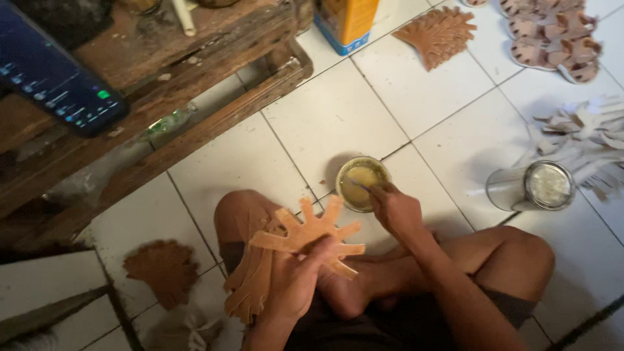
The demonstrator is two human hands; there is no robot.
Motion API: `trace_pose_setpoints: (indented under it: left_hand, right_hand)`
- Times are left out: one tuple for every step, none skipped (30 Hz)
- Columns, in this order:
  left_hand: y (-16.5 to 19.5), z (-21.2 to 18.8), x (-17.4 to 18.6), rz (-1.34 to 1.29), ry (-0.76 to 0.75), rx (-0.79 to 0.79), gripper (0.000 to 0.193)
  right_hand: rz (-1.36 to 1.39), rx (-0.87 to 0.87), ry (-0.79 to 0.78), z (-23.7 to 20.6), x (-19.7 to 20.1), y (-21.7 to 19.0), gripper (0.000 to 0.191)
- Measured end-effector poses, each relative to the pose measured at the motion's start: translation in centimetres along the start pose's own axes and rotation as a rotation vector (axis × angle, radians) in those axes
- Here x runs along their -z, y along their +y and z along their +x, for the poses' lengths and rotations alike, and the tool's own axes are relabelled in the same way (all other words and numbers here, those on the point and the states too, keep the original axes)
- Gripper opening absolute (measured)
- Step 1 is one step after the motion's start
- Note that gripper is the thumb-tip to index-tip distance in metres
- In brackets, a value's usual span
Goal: The person sits on the floor and uses a toothbrush to spread paste from a bowl onto decorative leather sandal components, coating the pieces by hand and setting the finished pieces on the floor with completed sandals. The person briefly touches a phone on the bench during the work.
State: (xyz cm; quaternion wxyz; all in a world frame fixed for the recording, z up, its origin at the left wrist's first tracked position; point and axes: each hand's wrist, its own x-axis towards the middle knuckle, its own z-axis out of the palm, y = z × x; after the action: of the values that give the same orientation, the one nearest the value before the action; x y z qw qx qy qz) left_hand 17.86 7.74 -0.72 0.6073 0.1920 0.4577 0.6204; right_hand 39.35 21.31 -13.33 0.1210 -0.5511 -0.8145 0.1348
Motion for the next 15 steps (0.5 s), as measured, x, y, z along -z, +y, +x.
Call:
trace_pose_setpoints:
  left_hand:
    - [-0.2,0.1,0.3,0.069,-0.010,-0.001,0.026]
    - [-0.3,0.2,0.6,0.139,-0.016,-0.004,0.025]
    - [-0.3,0.3,0.9,0.071,0.020,-0.004,0.025]
    - [-0.2,0.6,1.1,0.001,0.049,-0.014,0.026]
    - [0.0,0.9,1.2,-0.069,0.079,-0.024,0.027]
    - [0.1,1.1,1.1,-0.050,0.077,-0.044,0.027]
    - [0.2,1.2,0.9,-0.030,0.067,-0.056,0.027]
    - [0.3,1.4,0.7,-0.009,0.051,-0.064,0.027]
    - [0.4,1.5,0.5,-0.043,0.055,-0.085,0.028]
    - [0.5,1.5,0.2,-0.079,0.061,-0.106,0.030]
    - [0.5,1.7,0.0,-0.116,0.070,-0.135,0.032]
    - [0.5,2.0,-0.3,-0.105,0.039,-0.147,0.031]
    - [0.4,2.2,-0.7,-0.096,0.007,-0.158,0.031]
    - [0.3,2.3,-1.3,-0.086,-0.030,-0.160,0.030]
    - [0.0,2.2,-1.8,-0.064,-0.018,-0.147,0.036]
  right_hand:
    - [-0.058,0.057,-0.024,0.3,-0.5,0.2,0.024]
    - [-0.097,0.015,-0.057,0.4,-0.7,0.4,0.026]
    - [-0.136,-0.026,-0.086,0.0,-0.4,0.6,0.027]
    - [-0.179,-0.064,-0.104,-0.3,0.3,1.0,0.029]
    - [-0.142,-0.049,-0.068,-0.8,1.2,1.2,0.028]
    - [-0.108,-0.041,-0.041,-1.9,2.5,1.5,0.027]
    - [-0.082,-0.026,-0.024,-3.0,4.0,2.0,0.026]
    - [-0.031,-0.055,0.004,-3.9,5.7,2.7,0.025]
    - [0.034,-0.121,0.056,-5.3,7.8,3.6,0.024]
    - [0.107,-0.196,0.127,-6.8,10.1,4.6,0.024]
    - [0.157,-0.250,0.194,-7.8,11.6,5.1,0.023]
    - [0.239,-0.292,0.268,-8.7,12.7,5.3,0.023]
    - [0.324,-0.317,0.341,-9.3,13.3,5.1,0.023]
    - [0.417,-0.341,0.414,-9.9,13.7,4.6,0.023]
    - [0.526,-0.357,0.478,-10.3,13.6,3.6,0.024]
